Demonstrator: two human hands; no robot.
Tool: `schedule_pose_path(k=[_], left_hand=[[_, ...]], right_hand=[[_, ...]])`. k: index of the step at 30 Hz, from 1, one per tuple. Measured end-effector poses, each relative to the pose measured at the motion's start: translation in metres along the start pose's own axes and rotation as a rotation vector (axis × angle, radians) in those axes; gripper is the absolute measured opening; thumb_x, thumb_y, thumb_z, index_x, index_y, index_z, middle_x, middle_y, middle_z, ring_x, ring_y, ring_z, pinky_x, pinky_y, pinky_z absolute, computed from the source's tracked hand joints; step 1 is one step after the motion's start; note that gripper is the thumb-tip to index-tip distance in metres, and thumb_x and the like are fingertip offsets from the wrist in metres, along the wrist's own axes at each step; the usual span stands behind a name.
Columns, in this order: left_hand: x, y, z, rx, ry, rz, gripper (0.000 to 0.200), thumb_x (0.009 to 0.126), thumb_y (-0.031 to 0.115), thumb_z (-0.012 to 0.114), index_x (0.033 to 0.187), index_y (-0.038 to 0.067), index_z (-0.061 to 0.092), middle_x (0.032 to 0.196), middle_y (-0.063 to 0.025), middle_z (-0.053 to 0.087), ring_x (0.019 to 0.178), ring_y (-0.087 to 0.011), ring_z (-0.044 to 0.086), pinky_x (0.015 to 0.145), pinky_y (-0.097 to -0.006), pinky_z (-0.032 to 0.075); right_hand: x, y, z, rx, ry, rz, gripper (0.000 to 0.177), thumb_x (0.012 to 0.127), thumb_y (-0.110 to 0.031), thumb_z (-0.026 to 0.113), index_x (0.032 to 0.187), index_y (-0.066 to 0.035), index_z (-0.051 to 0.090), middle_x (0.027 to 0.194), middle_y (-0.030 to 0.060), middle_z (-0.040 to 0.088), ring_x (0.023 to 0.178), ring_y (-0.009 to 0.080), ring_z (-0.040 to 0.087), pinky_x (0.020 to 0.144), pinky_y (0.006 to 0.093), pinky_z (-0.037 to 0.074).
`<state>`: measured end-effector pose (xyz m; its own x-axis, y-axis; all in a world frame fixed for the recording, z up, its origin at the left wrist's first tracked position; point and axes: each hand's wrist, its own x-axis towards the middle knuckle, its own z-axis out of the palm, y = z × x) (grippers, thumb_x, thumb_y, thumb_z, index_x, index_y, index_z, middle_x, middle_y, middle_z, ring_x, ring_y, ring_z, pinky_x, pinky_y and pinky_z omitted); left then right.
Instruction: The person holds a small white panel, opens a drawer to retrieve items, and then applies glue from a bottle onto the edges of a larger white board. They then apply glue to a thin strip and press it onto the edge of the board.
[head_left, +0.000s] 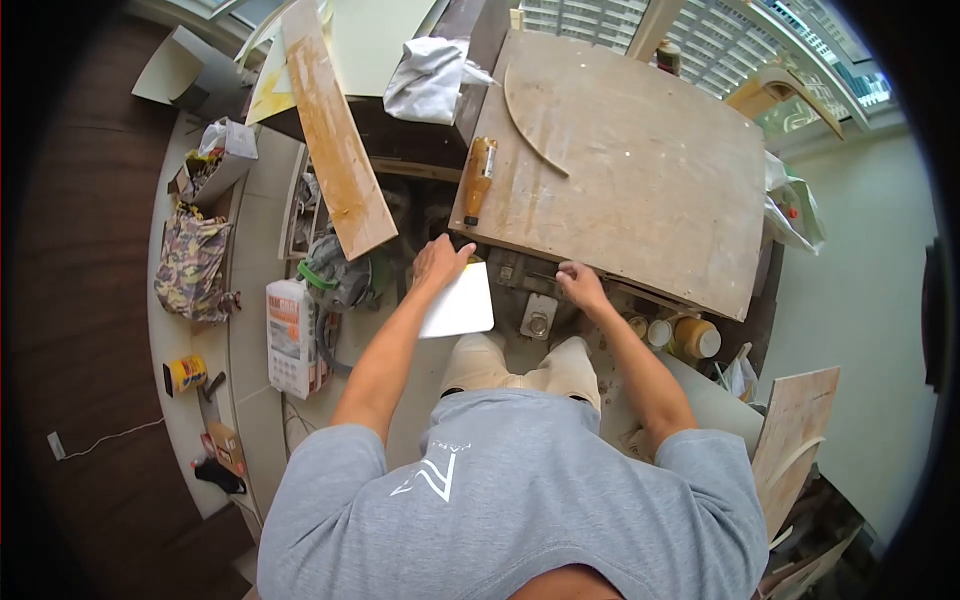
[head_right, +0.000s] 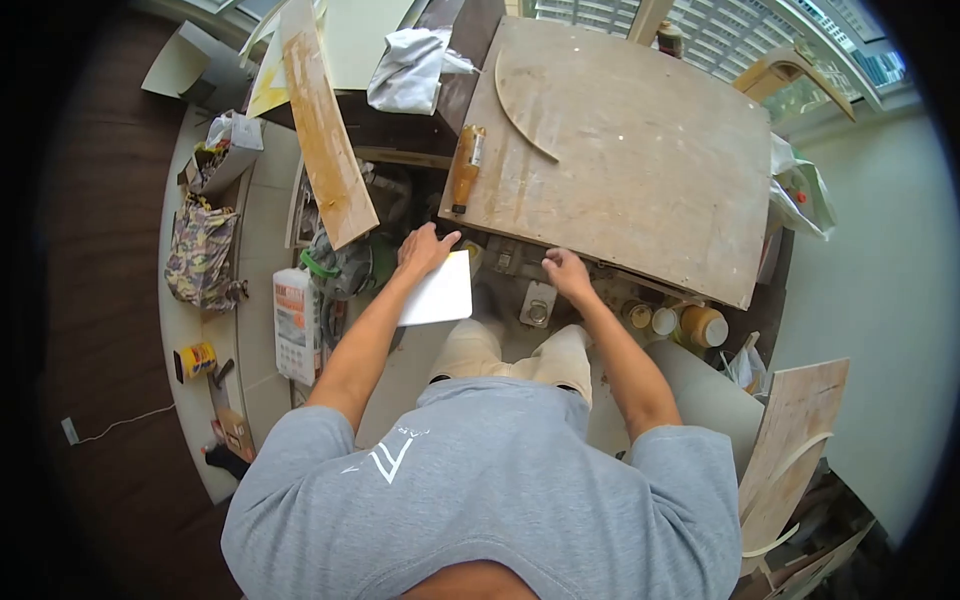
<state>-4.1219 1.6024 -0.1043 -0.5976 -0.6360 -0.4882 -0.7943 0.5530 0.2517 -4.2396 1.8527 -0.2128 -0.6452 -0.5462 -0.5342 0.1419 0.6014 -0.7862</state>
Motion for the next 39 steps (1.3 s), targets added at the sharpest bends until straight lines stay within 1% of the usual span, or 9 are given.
schedule_pose_path(k=[7,12,16,20,27,33,35,36,39], left_hand=[[0.056,0.032,0.002,0.066,-0.085,-0.063,0.055,0.076,0.049,0.06,0.1,-0.001,0.06,0.101,-0.019,0.06,0.1,-0.0312,0.056,0.084,-0.0393,0.044],[0.081,0.038,0.01,0.048,-0.066,-0.048,0.044,0.078,0.037,0.059,0.098,-0.002,0.061,0.102,-0.0183,0.061,0.098,-0.0311,0.058,0.083,-0.0384,0.045],[0.074,0.05,-0.016,0.057,-0.162,-0.079,0.046,0.071,0.036,0.063,0.099,-0.001,0.062,0.104,-0.0181,0.06,0.1,-0.029,0.058,0.083,-0.0367,0.046],[0.048,0.054,-0.022,-0.011,-0.27,-0.103,0.058,0.065,0.044,0.069,0.101,-0.002,0.062,0.107,-0.019,0.059,0.102,-0.0304,0.056,0.085,-0.0376,0.045],[-0.03,-0.001,-0.04,-0.37,-0.193,0.2,0.057,0.077,0.049,0.056,0.112,0.004,0.057,0.105,-0.0219,0.059,0.099,-0.0341,0.056,0.085,-0.0377,0.042],[-0.103,-0.139,0.013,-0.495,-0.438,-0.053,0.044,0.078,0.045,0.058,0.091,0.004,0.066,0.085,-0.0169,0.064,0.079,-0.0262,0.062,0.072,-0.0326,0.046],[-0.12,-0.164,0.025,-0.502,-0.324,-0.216,0.044,0.077,0.044,0.059,0.09,0.002,0.066,0.084,-0.017,0.064,0.076,-0.0254,0.062,0.072,-0.0322,0.046],[-0.124,-0.178,0.035,-0.55,-0.311,-0.255,0.043,0.077,0.042,0.06,0.09,0.002,0.066,0.084,-0.0165,0.065,0.076,-0.0243,0.062,0.071,-0.0317,0.046],[-0.142,-0.214,0.064,-0.712,-0.27,-0.409,0.042,0.078,0.039,0.061,0.092,-0.001,0.065,0.083,-0.015,0.065,0.075,-0.0208,0.061,0.071,-0.0303,0.046]], right_hand=[[0.066,-0.089,0.025,-0.142,0.039,-0.276,0.032,0.081,-0.022,0.056,0.106,-0.003,0.056,0.093,0.0178,0.063,0.085,0.0289,0.061,0.074,0.0344,0.047],[0.069,-0.073,0.06,-0.183,-0.09,-0.267,0.031,0.082,-0.019,0.055,0.109,-0.003,0.055,0.097,0.0186,0.062,0.086,0.0293,0.06,0.076,0.035,0.047],[0.049,-0.078,0.06,0.051,-0.025,-0.136,0.041,0.085,-0.021,0.053,0.119,0.001,0.046,0.104,0.0216,0.059,0.091,0.0288,0.06,0.079,0.0374,0.046],[0.07,-0.12,0.063,1.122,-0.281,0.436,0.041,0.088,-0.026,0.053,0.117,0.002,0.042,0.084,0.0098,0.057,0.075,0.0198,0.057,0.063,0.0324,0.049],[0.028,-0.171,0.037,0.63,-0.195,-0.096,0.03,0.084,-0.024,0.058,0.102,-0.004,0.045,0.081,0.007,0.055,0.068,0.0156,0.056,0.059,0.0283,0.048],[0.057,-0.352,0.037,0.194,-0.194,-0.587,0.033,0.086,-0.026,0.055,0.105,0.001,0.048,0.073,0.006,0.055,0.064,0.0111,0.055,0.057,0.0247,0.044],[0.14,-0.402,0.069,-0.213,-0.039,-0.687,0.051,0.081,-0.04,0.056,0.106,0.004,0.048,0.081,0.0175,0.061,0.074,0.0257,0.06,0.067,0.035,0.046],[0.127,-0.443,0.077,-0.282,0.017,-0.534,0.057,0.08,-0.043,0.056,0.105,0.006,0.046,0.09,0.0234,0.06,0.085,0.0331,0.06,0.074,0.0392,0.045],[0.184,-0.466,0.126,-0.411,0.199,-0.547,0.054,0.082,-0.04,0.052,0.108,0.006,0.043,0.093,0.0245,0.059,0.089,0.037,0.058,0.078,0.0429,0.045]])
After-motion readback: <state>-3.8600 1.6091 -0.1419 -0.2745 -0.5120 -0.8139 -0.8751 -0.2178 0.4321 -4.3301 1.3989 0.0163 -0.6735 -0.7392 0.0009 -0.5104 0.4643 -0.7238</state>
